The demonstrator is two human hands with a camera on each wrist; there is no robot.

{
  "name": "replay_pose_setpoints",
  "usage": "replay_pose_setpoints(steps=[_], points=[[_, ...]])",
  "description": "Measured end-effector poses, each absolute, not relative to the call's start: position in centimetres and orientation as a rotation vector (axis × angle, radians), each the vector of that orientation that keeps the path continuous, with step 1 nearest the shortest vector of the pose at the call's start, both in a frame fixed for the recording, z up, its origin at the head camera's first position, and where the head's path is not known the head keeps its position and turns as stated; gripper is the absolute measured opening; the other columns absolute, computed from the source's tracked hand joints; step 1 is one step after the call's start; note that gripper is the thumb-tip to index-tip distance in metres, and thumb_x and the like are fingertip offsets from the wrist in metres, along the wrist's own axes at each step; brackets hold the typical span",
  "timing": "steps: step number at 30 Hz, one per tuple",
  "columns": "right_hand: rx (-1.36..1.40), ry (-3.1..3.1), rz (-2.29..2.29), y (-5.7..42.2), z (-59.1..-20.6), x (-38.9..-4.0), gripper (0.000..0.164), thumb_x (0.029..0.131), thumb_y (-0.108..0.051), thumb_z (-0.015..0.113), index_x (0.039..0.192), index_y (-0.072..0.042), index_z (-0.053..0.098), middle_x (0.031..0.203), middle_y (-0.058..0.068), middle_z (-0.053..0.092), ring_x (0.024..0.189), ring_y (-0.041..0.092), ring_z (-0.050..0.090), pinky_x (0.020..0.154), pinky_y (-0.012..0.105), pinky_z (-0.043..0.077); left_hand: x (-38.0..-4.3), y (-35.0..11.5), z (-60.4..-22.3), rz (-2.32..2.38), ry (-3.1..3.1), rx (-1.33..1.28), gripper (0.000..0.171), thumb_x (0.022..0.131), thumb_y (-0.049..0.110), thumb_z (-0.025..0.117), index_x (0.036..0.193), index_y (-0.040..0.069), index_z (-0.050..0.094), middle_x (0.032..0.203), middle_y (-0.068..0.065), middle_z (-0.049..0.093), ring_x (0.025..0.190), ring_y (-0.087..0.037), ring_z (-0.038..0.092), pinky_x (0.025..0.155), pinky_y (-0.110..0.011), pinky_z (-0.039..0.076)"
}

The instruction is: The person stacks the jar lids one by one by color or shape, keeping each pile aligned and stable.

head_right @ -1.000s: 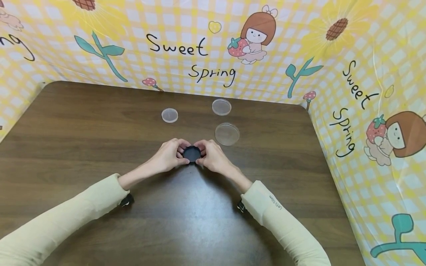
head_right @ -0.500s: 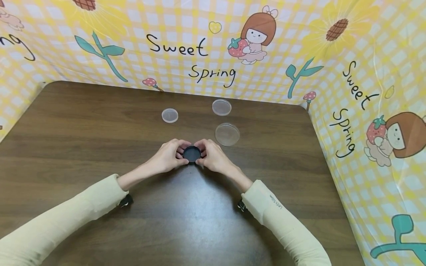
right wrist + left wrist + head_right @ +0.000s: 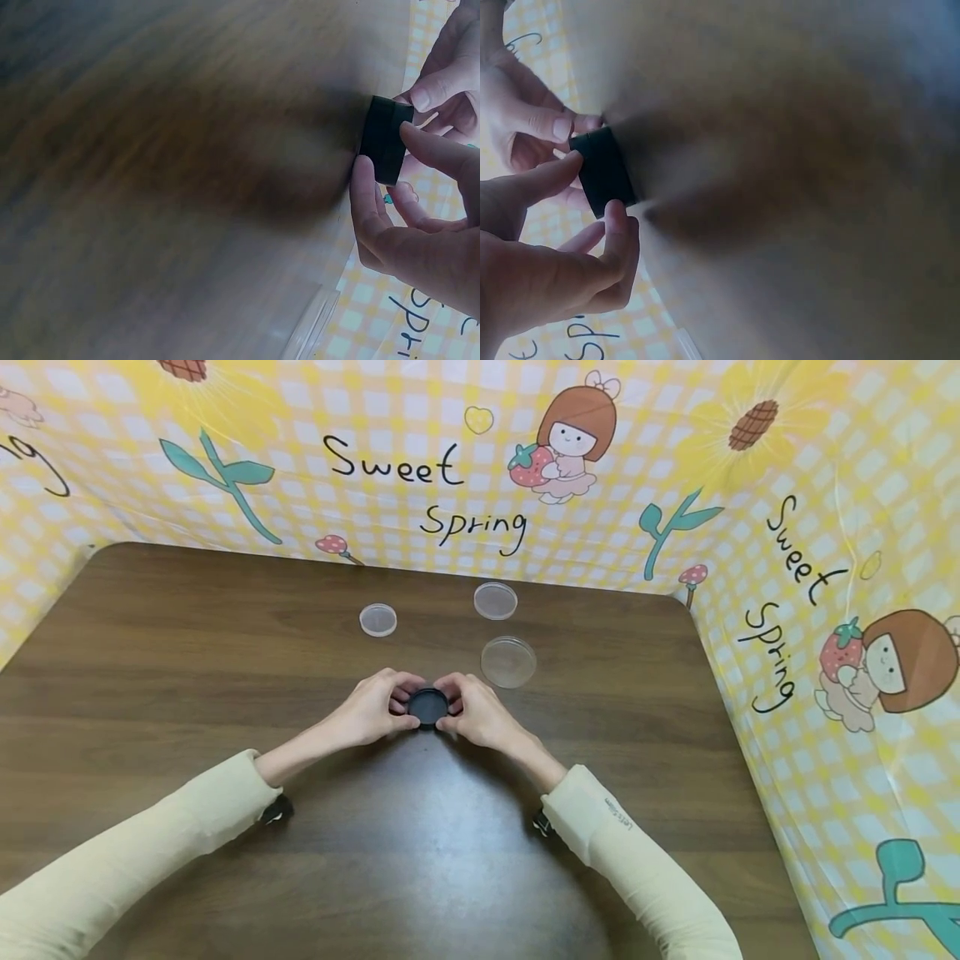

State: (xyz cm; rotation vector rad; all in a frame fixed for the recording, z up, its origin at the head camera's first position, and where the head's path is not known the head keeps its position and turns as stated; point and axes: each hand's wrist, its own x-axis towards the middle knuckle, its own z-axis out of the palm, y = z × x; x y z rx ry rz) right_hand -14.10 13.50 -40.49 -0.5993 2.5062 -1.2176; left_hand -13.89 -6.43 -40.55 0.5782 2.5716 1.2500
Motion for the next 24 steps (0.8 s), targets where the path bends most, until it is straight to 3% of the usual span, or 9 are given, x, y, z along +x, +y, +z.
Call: replay_pose_setpoints(steps=[10, 18, 24], points=[[-0.625, 2.475, -1.183, 13.7, -40.0, -14.1, 0.056, 0.079, 0.001, 0.077, 0.128, 0.003, 0.051, 0.111, 0.02, 0.059, 0.091, 0.026, 0.064, 0.078, 0.026, 0.053, -14.2, -6.8, -40.1, 1.217, 2.575, 0.613, 0.052, 0.077, 0.004, 0.08, 0.122, -0.006, 0.059, 0.106, -0.021, 0.056, 0.094, -0.027, 0.059, 0.079, -0.03, 0.053], [-0.614, 2.474, -1.213, 14.7, -39.7, -14.3, 0.048, 0.086, -0.005, 0.072, 0.129, 0.004, 0.052, 0.11, 0.019, 0.059, 0.092, 0.026, 0.064, 0.076, 0.03, 0.053, -14.7, -6.9, -39.8, 1.214, 2.615, 0.636, 0.039, 0.085, 0.011, 0.073, 0.119, -0.006, 0.062, 0.106, -0.02, 0.058, 0.096, -0.029, 0.058, 0.082, -0.035, 0.051], [-0.567, 2.539, -1.186, 15.8, -39.5, -14.5, 0.046, 0.087, -0.007, 0.071, 0.129, 0.002, 0.054, 0.113, 0.019, 0.059, 0.092, 0.026, 0.064, 0.073, 0.032, 0.052, -15.9, -6.6, -39.4, 1.18, 2.633, 0.629, 0.04, 0.086, 0.012, 0.071, 0.122, -0.005, 0.06, 0.108, -0.021, 0.058, 0.096, -0.031, 0.058, 0.083, -0.037, 0.05]])
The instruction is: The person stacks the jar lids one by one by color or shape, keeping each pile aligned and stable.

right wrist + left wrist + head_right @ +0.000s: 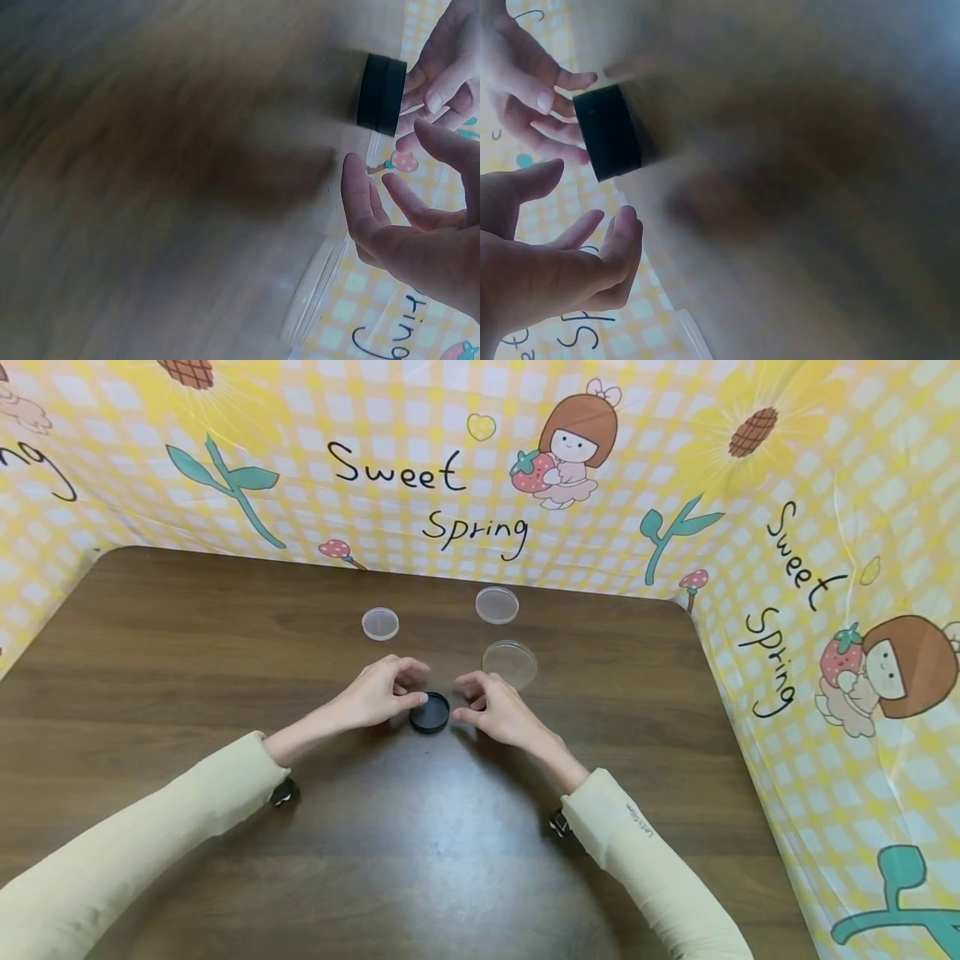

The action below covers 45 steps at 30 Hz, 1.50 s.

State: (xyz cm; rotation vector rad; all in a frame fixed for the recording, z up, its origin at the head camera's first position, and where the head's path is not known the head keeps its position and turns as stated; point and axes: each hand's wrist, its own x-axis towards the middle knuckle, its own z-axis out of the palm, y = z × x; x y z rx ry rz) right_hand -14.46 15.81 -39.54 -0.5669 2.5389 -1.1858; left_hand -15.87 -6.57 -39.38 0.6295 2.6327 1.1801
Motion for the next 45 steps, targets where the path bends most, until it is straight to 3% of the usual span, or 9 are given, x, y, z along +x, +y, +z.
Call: replay_pose_setpoints(steps=[9, 18, 22, 27, 31, 34, 39, 45], points=[[-0.539, 2.636, -1.191, 17.8, -39.4, -15.1, 0.045, 0.086, -0.003, 0.071, 0.127, 0.003, 0.055, 0.108, 0.019, 0.061, 0.091, 0.028, 0.064, 0.081, 0.039, 0.051, -19.2, -5.5, -39.7, 1.131, 2.655, 0.636, 0.045, 0.083, 0.009, 0.073, 0.124, -0.005, 0.058, 0.113, -0.023, 0.061, 0.1, -0.033, 0.052, 0.086, -0.041, 0.045], [-0.469, 2.788, -1.213, 20.9, -39.2, -15.7, 0.041, 0.083, 0.0, 0.072, 0.122, 0.004, 0.058, 0.106, 0.021, 0.059, 0.094, 0.035, 0.063, 0.084, 0.047, 0.049, -21.3, -2.4, -39.5, 0.995, 2.604, 0.647, 0.062, 0.077, 0.007, 0.078, 0.132, -0.004, 0.052, 0.122, -0.024, 0.057, 0.117, -0.033, 0.043, 0.099, -0.041, 0.036], [-0.43, 2.87, -1.17, 22.1, -39.1, -16.4, 0.042, 0.08, 0.001, 0.074, 0.12, 0.005, 0.058, 0.109, 0.025, 0.055, 0.098, 0.039, 0.056, 0.088, 0.049, 0.042, -21.9, -0.7, -39.3, 0.987, 2.567, 0.635, 0.066, 0.076, 0.006, 0.079, 0.135, -0.002, 0.049, 0.125, -0.024, 0.055, 0.12, -0.032, 0.041, 0.1, -0.041, 0.036], [-0.366, 2.841, -1.063, 23.1, -39.2, -17.2, 0.061, 0.078, -0.005, 0.078, 0.132, 0.003, 0.049, 0.123, 0.029, 0.041, 0.108, 0.042, 0.041, 0.091, 0.052, 0.034, -22.5, 0.7, -39.4, 0.941, 2.555, 0.623, 0.072, 0.075, 0.006, 0.081, 0.137, 0.0, 0.046, 0.122, -0.02, 0.055, 0.119, -0.029, 0.041, 0.1, -0.039, 0.037], [-0.353, 2.739, -1.078, 23.7, -39.7, -18.0, 0.075, 0.077, -0.002, 0.079, 0.14, 0.004, 0.038, 0.13, 0.032, 0.031, 0.111, 0.043, 0.042, 0.096, 0.05, 0.039, -22.9, 1.3, -39.8, 0.953, 2.557, 0.626, 0.074, 0.074, 0.005, 0.082, 0.138, 0.0, 0.045, 0.118, -0.018, 0.057, 0.116, -0.028, 0.041, 0.097, -0.037, 0.038], [-0.357, 2.667, -1.13, 23.9, -40.1, -18.6, 0.077, 0.078, 0.003, 0.076, 0.142, 0.008, 0.033, 0.132, 0.035, 0.029, 0.112, 0.046, 0.047, 0.094, 0.048, 0.045, -23.2, 1.8, -40.2, 0.959, 2.56, 0.631, 0.075, 0.072, 0.004, 0.083, 0.138, 0.0, 0.046, 0.121, -0.018, 0.055, 0.119, -0.029, 0.039, 0.098, -0.038, 0.038], [-0.359, 2.596, -1.218, 24.0, -40.3, -19.7, 0.075, 0.077, 0.01, 0.073, 0.139, 0.015, 0.031, 0.128, 0.038, 0.037, 0.11, 0.048, 0.053, 0.093, 0.05, 0.046, -23.7, 2.4, -40.4, 0.946, 2.57, 0.618, 0.075, 0.071, 0.005, 0.083, 0.136, -0.001, 0.047, 0.131, -0.019, 0.049, 0.125, -0.031, 0.036, 0.103, -0.039, 0.036], [-0.343, 2.568, -1.222, 23.5, -40.3, -20.2, 0.075, 0.077, 0.01, 0.073, 0.139, 0.016, 0.03, 0.124, 0.036, 0.038, 0.108, 0.047, 0.054, 0.092, 0.048, 0.047, -23.9, 2.8, -40.1, 0.924, 2.546, 0.646, 0.077, 0.071, 0.006, 0.085, 0.137, -0.004, 0.046, 0.123, -0.019, 0.056, 0.119, -0.028, 0.04, 0.1, -0.036, 0.036]])
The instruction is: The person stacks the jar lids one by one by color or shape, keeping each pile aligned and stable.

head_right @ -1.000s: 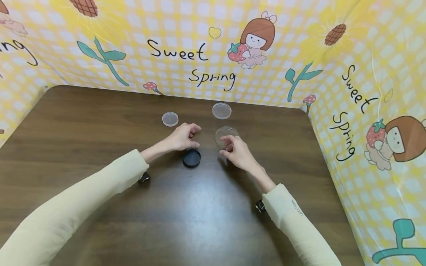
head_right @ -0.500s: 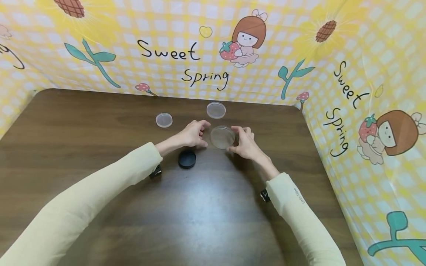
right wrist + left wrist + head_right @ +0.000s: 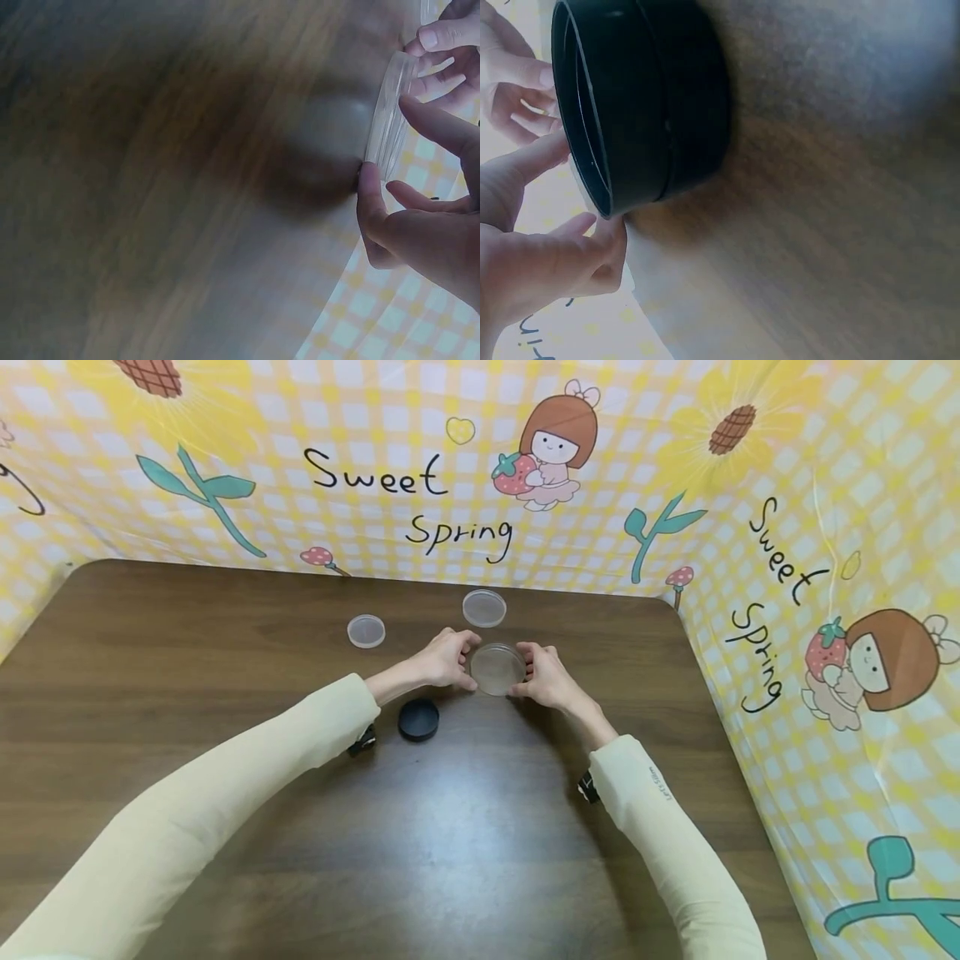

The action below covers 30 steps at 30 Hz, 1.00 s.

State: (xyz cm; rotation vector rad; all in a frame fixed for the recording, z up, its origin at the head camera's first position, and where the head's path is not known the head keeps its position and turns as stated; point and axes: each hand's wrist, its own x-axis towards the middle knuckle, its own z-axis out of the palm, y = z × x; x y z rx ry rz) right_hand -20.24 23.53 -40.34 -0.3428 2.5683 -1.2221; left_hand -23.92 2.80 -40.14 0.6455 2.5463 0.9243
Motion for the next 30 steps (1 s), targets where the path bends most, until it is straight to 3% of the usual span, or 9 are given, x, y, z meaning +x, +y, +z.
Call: replay_pose_setpoints(steps=[7, 14, 21, 30], points=[[-0.421, 2.601, -1.194, 23.2, -40.6, -20.6, 0.07, 0.076, 0.011, 0.074, 0.135, 0.019, 0.037, 0.114, 0.035, 0.05, 0.101, 0.043, 0.058, 0.088, 0.047, 0.05, -23.9, 3.0, -40.0, 0.917, 2.567, 0.646, 0.073, 0.071, 0.006, 0.084, 0.135, -0.004, 0.049, 0.12, -0.019, 0.059, 0.117, -0.029, 0.041, 0.101, -0.038, 0.035], [-0.433, 2.613, -1.17, 23.0, -40.7, -20.7, 0.069, 0.075, 0.011, 0.074, 0.133, 0.02, 0.039, 0.107, 0.032, 0.057, 0.096, 0.039, 0.06, 0.081, 0.039, 0.053, -23.7, 2.9, -40.0, 0.932, 2.561, 0.654, 0.069, 0.072, 0.005, 0.083, 0.133, -0.004, 0.051, 0.118, -0.02, 0.059, 0.117, -0.029, 0.042, 0.101, -0.038, 0.035], [-0.404, 2.619, -1.164, 22.6, -40.5, -20.6, 0.071, 0.074, 0.013, 0.074, 0.134, 0.02, 0.038, 0.11, 0.033, 0.055, 0.098, 0.04, 0.06, 0.084, 0.043, 0.052, -23.9, 2.7, -40.4, 0.982, 2.559, 0.666, 0.068, 0.072, 0.005, 0.083, 0.131, -0.004, 0.052, 0.112, -0.019, 0.061, 0.114, -0.028, 0.044, 0.098, -0.036, 0.035], [-0.3, 2.645, -1.117, 22.0, -40.3, -20.2, 0.076, 0.075, 0.008, 0.076, 0.14, 0.014, 0.036, 0.123, 0.031, 0.038, 0.106, 0.039, 0.056, 0.088, 0.039, 0.05, -24.0, 2.2, -40.7, 1.072, 2.565, 0.652, 0.063, 0.071, 0.004, 0.084, 0.127, -0.006, 0.056, 0.11, -0.019, 0.063, 0.097, -0.026, 0.064, 0.087, -0.031, 0.049]])
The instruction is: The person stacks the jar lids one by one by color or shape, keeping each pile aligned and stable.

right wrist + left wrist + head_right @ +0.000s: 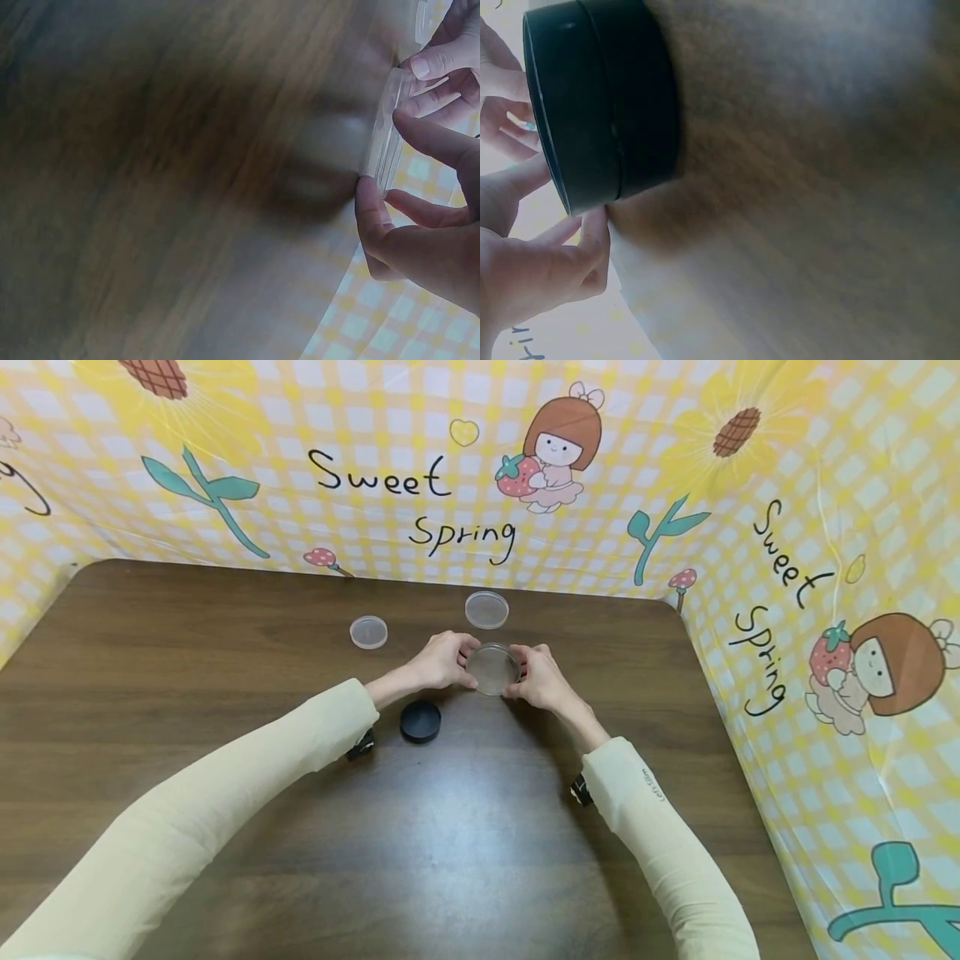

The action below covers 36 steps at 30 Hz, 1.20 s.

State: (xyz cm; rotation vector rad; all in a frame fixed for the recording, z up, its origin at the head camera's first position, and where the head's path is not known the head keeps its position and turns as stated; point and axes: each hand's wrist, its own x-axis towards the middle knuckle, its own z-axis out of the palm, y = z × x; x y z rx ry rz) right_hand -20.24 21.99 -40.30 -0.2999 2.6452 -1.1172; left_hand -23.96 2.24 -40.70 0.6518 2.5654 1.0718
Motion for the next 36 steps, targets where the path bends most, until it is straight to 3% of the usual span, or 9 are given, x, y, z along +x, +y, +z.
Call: replay_pose_setpoints(steps=[13, 23, 36], points=[[-0.32, 2.648, -1.204, 20.7, -40.2, -20.6, 0.075, 0.075, 0.011, 0.075, 0.14, 0.012, 0.038, 0.127, 0.03, 0.031, 0.106, 0.039, 0.059, 0.082, 0.031, 0.053, -24.1, 0.7, -41.0, 1.183, 2.57, 0.585, 0.065, 0.07, 0.003, 0.084, 0.128, -0.004, 0.056, 0.112, -0.018, 0.06, 0.098, -0.025, 0.063, 0.086, -0.031, 0.049], [-0.337, 2.626, -1.286, 18.3, -40.4, -21.3, 0.075, 0.076, 0.012, 0.074, 0.141, 0.009, 0.038, 0.126, 0.029, 0.031, 0.109, 0.038, 0.057, 0.085, 0.034, 0.052, -24.2, -1.9, -41.0, 1.242, 2.59, 0.516, 0.064, 0.072, 0.003, 0.083, 0.129, -0.002, 0.056, 0.111, -0.017, 0.059, 0.098, -0.025, 0.062, 0.088, -0.031, 0.047], [-0.491, 2.567, -1.263, 15.6, -40.0, -23.0, 0.072, 0.073, 0.011, 0.075, 0.137, 0.013, 0.041, 0.117, 0.032, 0.055, 0.102, 0.039, 0.06, 0.083, 0.038, 0.053, -23.4, -5.0, -41.0, 1.296, 2.622, 0.446, 0.064, 0.072, 0.001, 0.082, 0.13, -0.007, 0.055, 0.113, -0.022, 0.058, 0.098, -0.028, 0.063, 0.086, -0.031, 0.05]])
